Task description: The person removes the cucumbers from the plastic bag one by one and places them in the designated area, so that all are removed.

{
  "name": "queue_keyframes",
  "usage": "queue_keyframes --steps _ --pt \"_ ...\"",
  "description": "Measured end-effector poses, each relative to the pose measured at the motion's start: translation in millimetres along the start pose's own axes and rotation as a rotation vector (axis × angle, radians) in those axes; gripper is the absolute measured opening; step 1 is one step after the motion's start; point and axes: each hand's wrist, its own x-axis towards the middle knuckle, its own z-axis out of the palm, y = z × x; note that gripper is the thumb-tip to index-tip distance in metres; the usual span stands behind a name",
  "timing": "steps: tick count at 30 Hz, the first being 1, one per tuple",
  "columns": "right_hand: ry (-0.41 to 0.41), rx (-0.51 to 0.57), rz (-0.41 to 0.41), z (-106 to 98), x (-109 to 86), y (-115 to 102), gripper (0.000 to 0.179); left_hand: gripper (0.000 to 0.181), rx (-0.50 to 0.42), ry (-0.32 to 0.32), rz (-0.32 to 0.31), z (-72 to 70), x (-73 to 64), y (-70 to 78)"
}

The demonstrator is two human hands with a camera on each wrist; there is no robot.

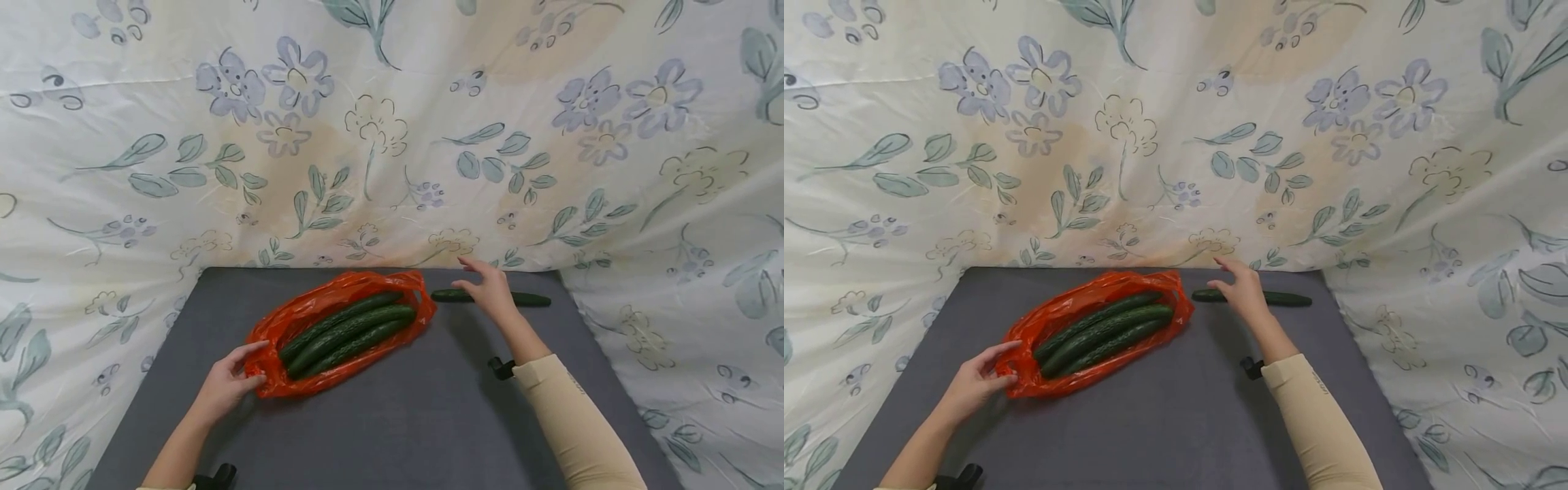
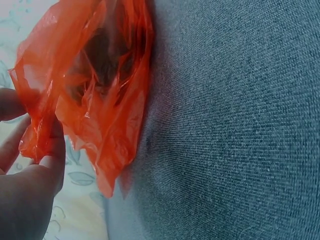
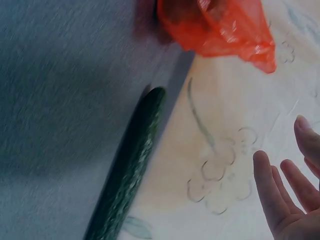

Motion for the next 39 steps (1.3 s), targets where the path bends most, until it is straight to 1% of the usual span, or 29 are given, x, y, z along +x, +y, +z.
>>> queue_keyframes --steps 4,8,13,16,20,24,28,34,39 --pt "0.011 0.022 -0.036 3 -3.0 -11 0.062 0.06 -0.011 -0.004 0.005 -0.3 0.2 -1.4" --pt "0.003 0.038 -0.037 8 -5.7 -20 0.062 0.061 -0.029 -0.012 -0.004 -0.6 0.3 -2.5" --pt "0.031 0.053 -0.059 14 -7.8 -30 0.062 0.061 -0.022 -0.014 -0.008 -2.0 0.3 -4.7" --pt "0.055 0.063 -0.108 18 -7.6 -39 0.061 0.061 -0.032 -0.012 -0.015 -2.0 -0.5 -6.1" --pt "0.073 0.066 -0.175 23 -6.9 -54 0.059 0.06 -0.042 -0.011 -0.001 -0.3 -1.3 -7.7" --pt "0.049 0.08 -0.211 29 -7.8 -72 0.058 0.059 -0.037 -0.006 0.013 1.1 -1.1 -8.0" --pt "-0.008 0.126 -0.229 40 -10.0 -87 0.059 0.059 -0.052 -0.003 0.005 0.7 -1.9 -7.8" --pt "-0.052 0.184 -0.239 62 -12.9 -99 0.059 0.061 -0.037 0.003 0.014 0.5 -1.7 -6.2" --pt "-0.091 0.199 -0.24 80 -13.2 -104 0.057 0.06 -0.043 0.002 0.01 -0.4 -1.9 -5.4"
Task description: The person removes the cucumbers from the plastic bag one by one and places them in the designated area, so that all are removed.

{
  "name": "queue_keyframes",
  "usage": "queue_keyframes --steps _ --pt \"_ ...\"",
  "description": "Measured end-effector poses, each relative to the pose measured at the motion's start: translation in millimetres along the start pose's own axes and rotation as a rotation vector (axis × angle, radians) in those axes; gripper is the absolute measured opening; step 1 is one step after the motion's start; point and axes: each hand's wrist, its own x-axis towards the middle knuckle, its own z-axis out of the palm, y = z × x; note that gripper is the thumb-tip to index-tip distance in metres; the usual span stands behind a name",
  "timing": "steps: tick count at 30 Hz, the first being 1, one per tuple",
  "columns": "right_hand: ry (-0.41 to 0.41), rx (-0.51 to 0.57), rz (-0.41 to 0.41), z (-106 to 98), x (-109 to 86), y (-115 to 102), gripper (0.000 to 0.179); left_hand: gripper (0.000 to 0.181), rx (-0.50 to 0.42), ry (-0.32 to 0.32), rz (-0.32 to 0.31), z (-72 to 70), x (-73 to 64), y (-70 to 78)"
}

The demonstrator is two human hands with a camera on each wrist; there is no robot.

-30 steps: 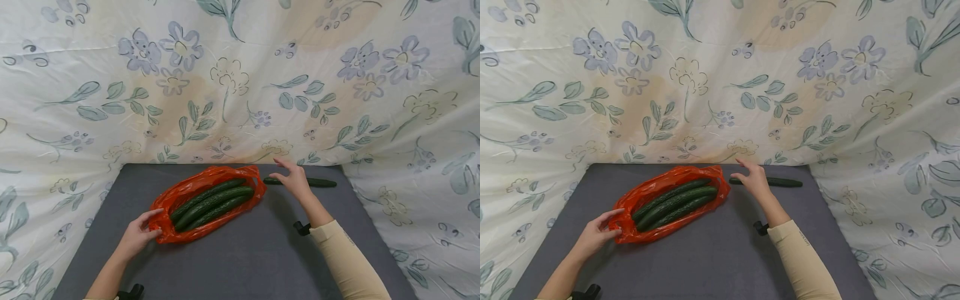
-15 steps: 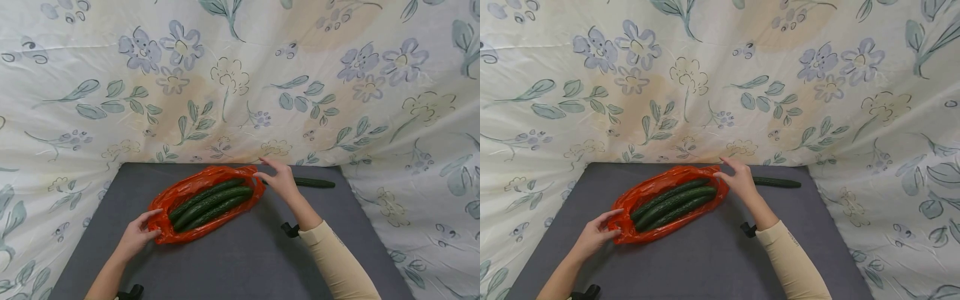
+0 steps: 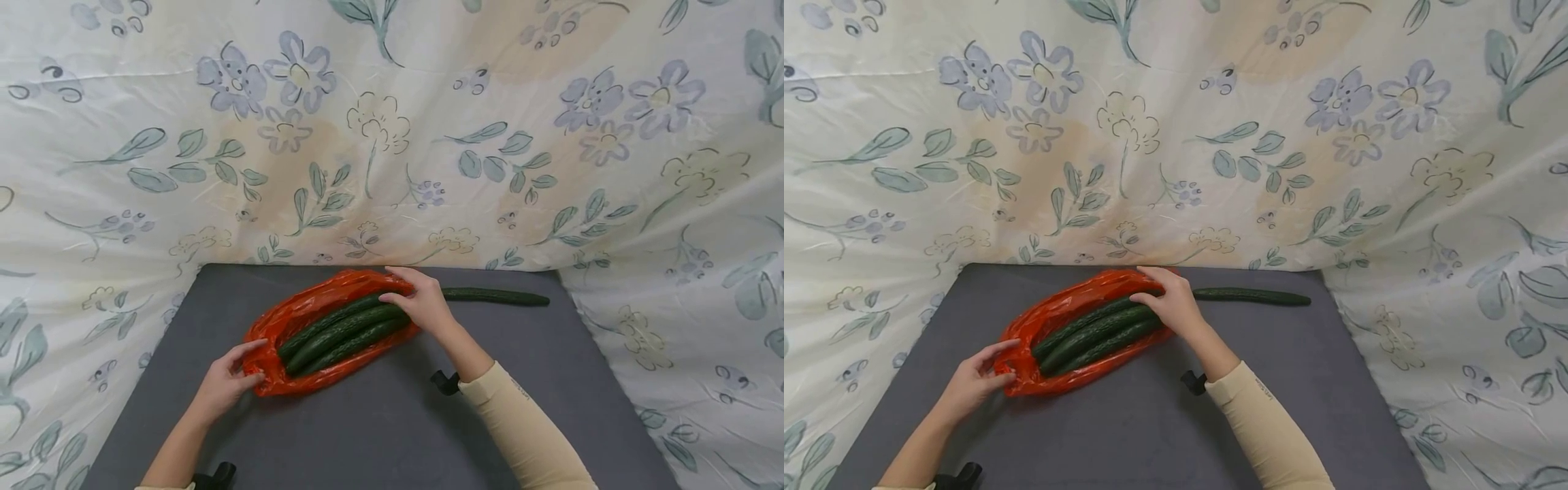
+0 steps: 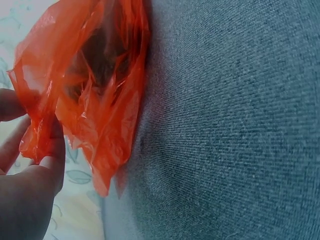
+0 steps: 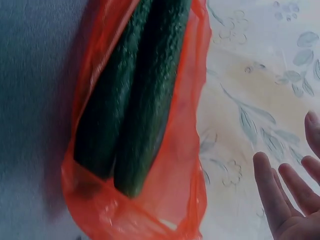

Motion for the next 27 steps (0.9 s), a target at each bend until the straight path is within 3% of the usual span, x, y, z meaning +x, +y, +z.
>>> queue_keyframes --steps 15,22,27 --pt "-0.096 0.013 0.059 34 7.1 4 0.058 0.06 0.001 0.0 -0.015 3.1 3.4 0.3" --pt "-0.212 0.054 0.126 52 8.3 10 0.06 0.06 0.016 -0.001 -0.033 4.2 4.3 0.8" --pt "-0.253 0.053 0.12 62 8.8 14 0.061 0.06 0.029 0.002 -0.029 4.2 4.1 -1.1"
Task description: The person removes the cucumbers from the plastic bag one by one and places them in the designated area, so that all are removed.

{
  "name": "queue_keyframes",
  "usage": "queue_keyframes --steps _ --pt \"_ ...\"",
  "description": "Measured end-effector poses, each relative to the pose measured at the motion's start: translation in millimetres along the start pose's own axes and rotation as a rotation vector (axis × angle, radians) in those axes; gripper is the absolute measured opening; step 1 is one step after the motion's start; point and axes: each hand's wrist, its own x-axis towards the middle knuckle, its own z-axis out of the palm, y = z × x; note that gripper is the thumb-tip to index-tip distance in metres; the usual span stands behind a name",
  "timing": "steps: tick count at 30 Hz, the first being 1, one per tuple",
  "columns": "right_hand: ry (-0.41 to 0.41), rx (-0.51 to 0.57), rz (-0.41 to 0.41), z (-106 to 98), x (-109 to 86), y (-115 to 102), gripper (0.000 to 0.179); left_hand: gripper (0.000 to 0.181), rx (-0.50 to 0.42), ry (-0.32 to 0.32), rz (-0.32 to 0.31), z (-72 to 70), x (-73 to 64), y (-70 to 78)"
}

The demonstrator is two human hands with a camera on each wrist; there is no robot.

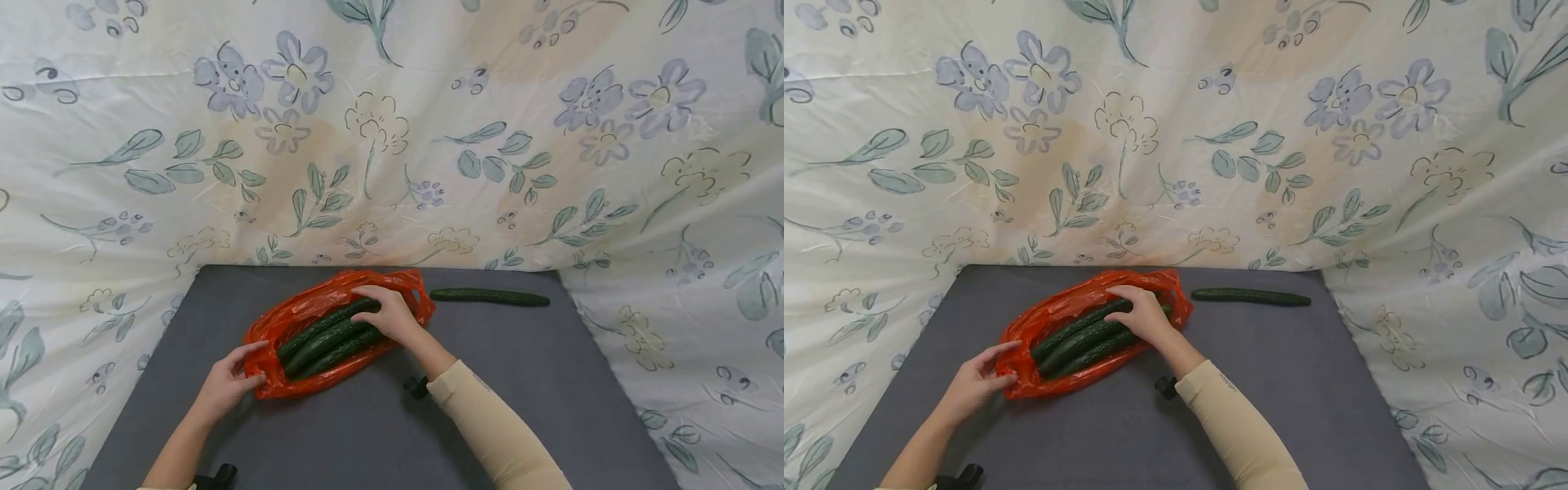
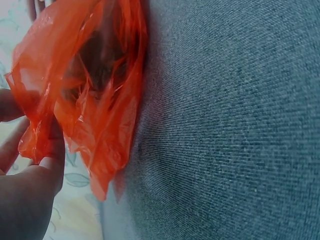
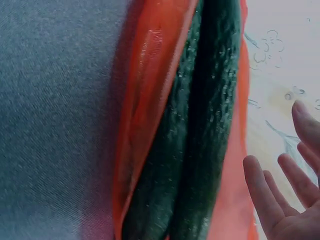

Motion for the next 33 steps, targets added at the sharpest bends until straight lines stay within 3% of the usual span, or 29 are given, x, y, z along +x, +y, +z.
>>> queue_keyframes --steps 10,16,20,28,33 --pt "-0.09 -0.103 0.085 17 5.4 18 0.059 0.06 0.035 0.003 0.022 1.1 0.4 2.8" --pt "-0.079 -0.17 0.116 23 3.1 23 0.057 0.061 -0.024 -0.01 0.018 2.0 1.1 2.2" --pt "-0.069 -0.234 0.138 29 1.9 24 0.055 0.06 -0.01 -0.009 0.007 1.6 0.9 0.5" --pt "-0.053 -0.441 0.042 43 -3.8 25 0.05 0.06 -0.02 -0.017 0.009 1.5 0.5 0.3" --pt "0.012 -0.441 -0.008 48 -7.1 28 0.045 0.06 -0.037 -0.021 0.024 2.4 1.0 0.8"
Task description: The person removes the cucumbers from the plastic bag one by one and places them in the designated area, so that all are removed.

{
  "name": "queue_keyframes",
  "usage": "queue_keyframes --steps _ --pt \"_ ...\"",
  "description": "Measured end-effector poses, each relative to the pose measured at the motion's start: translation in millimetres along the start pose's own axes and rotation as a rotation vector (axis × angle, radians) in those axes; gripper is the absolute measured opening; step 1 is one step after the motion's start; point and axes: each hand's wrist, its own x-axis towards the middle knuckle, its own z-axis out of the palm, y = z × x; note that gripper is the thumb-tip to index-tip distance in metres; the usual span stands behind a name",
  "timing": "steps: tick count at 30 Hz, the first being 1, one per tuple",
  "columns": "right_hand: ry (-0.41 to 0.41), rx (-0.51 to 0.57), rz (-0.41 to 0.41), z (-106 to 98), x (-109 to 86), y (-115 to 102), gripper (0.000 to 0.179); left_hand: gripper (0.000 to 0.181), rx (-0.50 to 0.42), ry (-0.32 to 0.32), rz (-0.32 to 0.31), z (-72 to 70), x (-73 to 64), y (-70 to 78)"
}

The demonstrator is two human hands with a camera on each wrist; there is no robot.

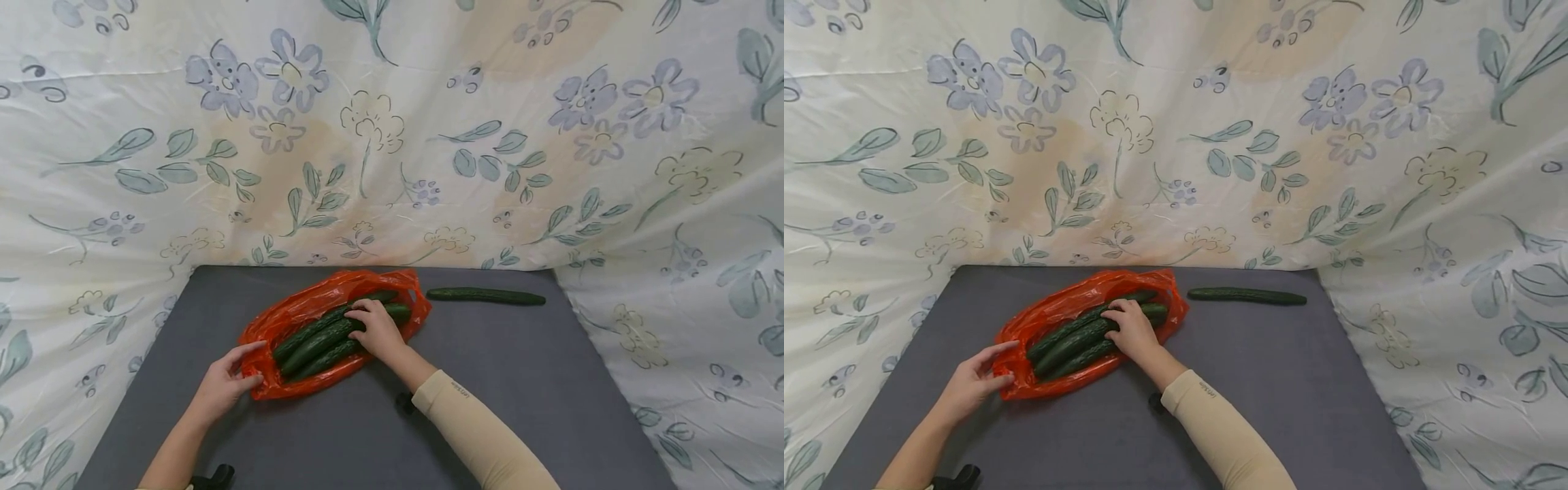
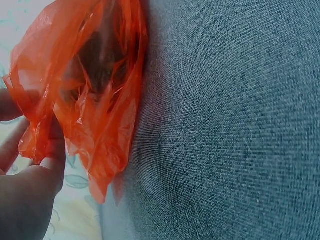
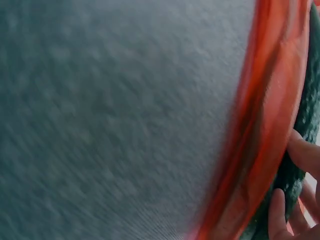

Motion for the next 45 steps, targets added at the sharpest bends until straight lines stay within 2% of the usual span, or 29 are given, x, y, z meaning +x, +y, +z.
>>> queue_keyframes --steps 4,8,13,19,25,34,40,45 --pt "0.055 0.015 -0.005 2 -0.9 -2 0.04 0.06 0.014 0.006 0.007 -0.2 -0.7 0.2" --pt "0.062 -0.034 0.016 2 -1.1 -6 0.04 0.06 0.017 0.009 0.01 -0.7 -1.1 0.6" --pt "0.036 -0.051 0.072 0 -3.1 -8 0.043 0.059 0.015 0.008 0.0 -1.1 -0.7 2.3" --pt "-0.031 -0.075 0.091 -2 -2.7 -9 0.051 0.058 0.047 0.01 -0.013 -1.0 0.4 1.7" --pt "-0.091 -0.078 0.127 -2 0.6 -11 0.046 0.059 0.037 0.006 -0.009 -1.3 -0.8 2.4" --pt "-0.085 -0.12 0.083 -3 1.3 -10 0.045 0.058 0.056 0.01 -0.02 -1.6 -1.4 3.7" --pt "-0.066 -0.155 0.031 -14 3.0 -11 0.044 0.058 0.091 0.02 -0.015 -4.0 -0.6 2.9" --pt "-0.036 -0.126 0.022 -24 3.8 -11 0.044 0.058 0.118 0.027 -0.019 -6.2 -0.4 3.9"
